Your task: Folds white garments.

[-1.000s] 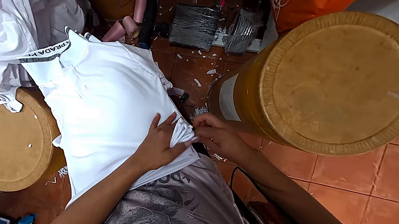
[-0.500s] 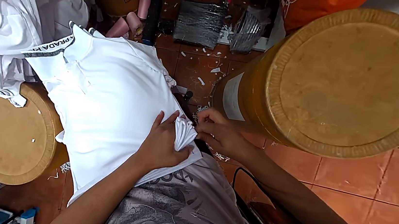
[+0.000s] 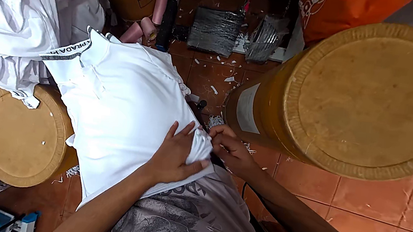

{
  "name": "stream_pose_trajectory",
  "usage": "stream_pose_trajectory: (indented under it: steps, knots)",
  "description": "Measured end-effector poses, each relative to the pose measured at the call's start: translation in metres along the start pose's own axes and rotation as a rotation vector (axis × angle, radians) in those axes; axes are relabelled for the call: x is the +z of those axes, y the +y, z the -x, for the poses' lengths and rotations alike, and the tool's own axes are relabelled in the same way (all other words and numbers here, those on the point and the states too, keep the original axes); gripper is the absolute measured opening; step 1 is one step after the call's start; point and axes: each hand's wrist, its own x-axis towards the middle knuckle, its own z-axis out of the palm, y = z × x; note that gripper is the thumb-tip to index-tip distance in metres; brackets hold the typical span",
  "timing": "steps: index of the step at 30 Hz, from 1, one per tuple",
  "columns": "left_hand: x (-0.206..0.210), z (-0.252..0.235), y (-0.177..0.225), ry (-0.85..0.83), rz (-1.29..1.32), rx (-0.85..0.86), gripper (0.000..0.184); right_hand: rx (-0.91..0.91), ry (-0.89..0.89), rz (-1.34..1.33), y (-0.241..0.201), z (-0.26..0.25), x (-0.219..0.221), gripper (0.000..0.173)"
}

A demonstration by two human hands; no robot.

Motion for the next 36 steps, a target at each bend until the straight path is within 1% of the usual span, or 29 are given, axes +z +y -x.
stream_pose_trajectory:
  steps: [1, 2, 3, 4, 5, 6, 7, 8, 9, 10, 12, 13, 17, 18, 19, 20, 22, 23, 24, 25, 27, 28, 29, 30, 31, 32, 33, 34, 36]
  knots:
    - [0.001, 0.003, 0.003, -0.076, -0.052, 0.012, 0.076, 0.112, 0.03, -0.024, 0.007, 0.001, 0.0, 0.037]
    - [0.001, 0.005, 0.006, -0.164, -0.06, 0.02, 0.081, 0.252, 0.018, -0.034, 0.014, 0.001, 0.001, 0.048]
    - [-0.003, 0.006, 0.01, -0.261, -0.005, 0.03, 0.079, 0.41, -0.028, -0.064, 0.019, -0.002, 0.004, 0.062]
    - [-0.012, 0.004, 0.013, -0.336, 0.105, 0.043, 0.07, 0.534, -0.081, -0.115, 0.022, -0.009, 0.01, 0.071]
    - [-0.023, -0.001, 0.012, -0.34, 0.212, 0.052, 0.057, 0.608, -0.109, -0.171, 0.026, -0.019, 0.018, 0.074]
    - [-0.033, -0.009, 0.008, -0.248, 0.25, 0.055, 0.043, 0.616, -0.095, -0.199, 0.031, -0.033, 0.026, 0.072]
    - [-0.044, -0.017, -0.002, -0.091, 0.164, 0.059, 0.034, 0.598, -0.093, -0.201, 0.032, -0.05, 0.032, 0.066]
    - [-0.054, -0.027, -0.018, 0.083, 0.0, 0.044, 0.031, 0.569, -0.122, -0.212, 0.036, -0.066, 0.036, 0.064]
    - [-0.063, -0.037, -0.037, 0.229, -0.189, -0.005, 0.033, 0.54, -0.17, -0.245, 0.044, -0.08, 0.04, 0.065]
    - [-0.071, -0.046, -0.058, 0.305, -0.35, -0.087, 0.039, 0.55, -0.192, -0.31, 0.047, -0.095, 0.045, 0.062]
    - [-0.076, -0.056, -0.09, 0.281, -0.507, -0.246, 0.06, 0.618, -0.187, -0.463, 0.053, -0.118, 0.05, 0.051]
    - [-0.071, -0.057, -0.098, 0.263, -0.563, -0.277, 0.065, 0.65, -0.147, -0.51, 0.057, -0.125, 0.052, 0.046]
    - [-0.06, -0.05, -0.101, 0.265, -0.596, -0.283, 0.064, 0.659, 0.119, -0.601, 0.078, -0.128, 0.063, 0.027]
    - [-0.06, -0.049, -0.101, 0.275, -0.595, -0.277, 0.063, 0.648, 0.171, -0.566, 0.08, -0.13, 0.064, 0.023]
    - [-0.06, -0.049, -0.102, 0.28, -0.592, -0.275, 0.063, 0.638, 0.189, -0.467, 0.08, -0.132, 0.063, 0.02]
    - [-0.059, -0.048, -0.102, 0.283, -0.59, -0.273, 0.062, 0.629, 0.17, -0.314, 0.08, -0.133, 0.062, 0.022]
    - [-0.06, -0.048, -0.101, 0.28, -0.593, -0.279, 0.06, 0.566, 0.09, 0.004, 0.08, -0.136, 0.057, 0.04]
    - [-0.06, -0.048, -0.101, 0.278, -0.596, -0.279, 0.06, 0.53, 0.063, 0.094, 0.08, -0.137, 0.054, 0.044]
    - [-0.061, -0.049, -0.1, 0.274, -0.594, -0.277, 0.06, 0.53, 0.056, 0.115, 0.08, -0.139, 0.049, 0.045]
    - [-0.061, -0.049, -0.1, 0.273, -0.592, -0.274, 0.06, 0.56, 0.092, 0.091, 0.08, -0.14, 0.041, 0.045]
    - [-0.06, -0.049, -0.1, 0.276, -0.588, -0.273, 0.059, 0.663, 0.289, 0.01, 0.088, -0.139, 0.018, 0.045]
    - [-0.06, -0.048, -0.099, 0.28, -0.586, -0.272, 0.058, 0.703, 0.385, 0.057, 0.096, -0.136, 0.001, 0.045]
    - [-0.06, -0.048, -0.098, 0.279, -0.583, -0.276, 0.058, 0.716, 0.444, 0.216, 0.107, -0.132, -0.017, 0.042]
    - [-0.061, -0.047, -0.096, 0.276, -0.578, -0.282, 0.058, 0.708, 0.441, 0.385, 0.115, -0.125, -0.033, 0.035]
    - [-0.059, -0.047, -0.097, 0.301, -0.592, -0.279, 0.059, 0.705, 0.337, 0.509, 0.117, -0.119, -0.046, 0.032]
    - [-0.058, -0.048, -0.098, 0.325, -0.606, -0.287, 0.061, 0.698, 0.202, 0.56, 0.114, -0.115, -0.051, 0.04]
    - [-0.057, -0.049, -0.097, 0.344, -0.618, -0.307, 0.065, 0.666, 0.07, 0.579, 0.107, -0.115, -0.045, 0.044]
    - [-0.056, -0.049, -0.096, 0.364, -0.627, -0.325, 0.07, 0.623, -0.052, 0.529, 0.093, -0.117, -0.032, 0.048]
    - [-0.055, -0.05, -0.096, 0.397, -0.639, -0.354, 0.077, 0.609, -0.244, 0.291, 0.057, -0.125, 0.002, 0.063]
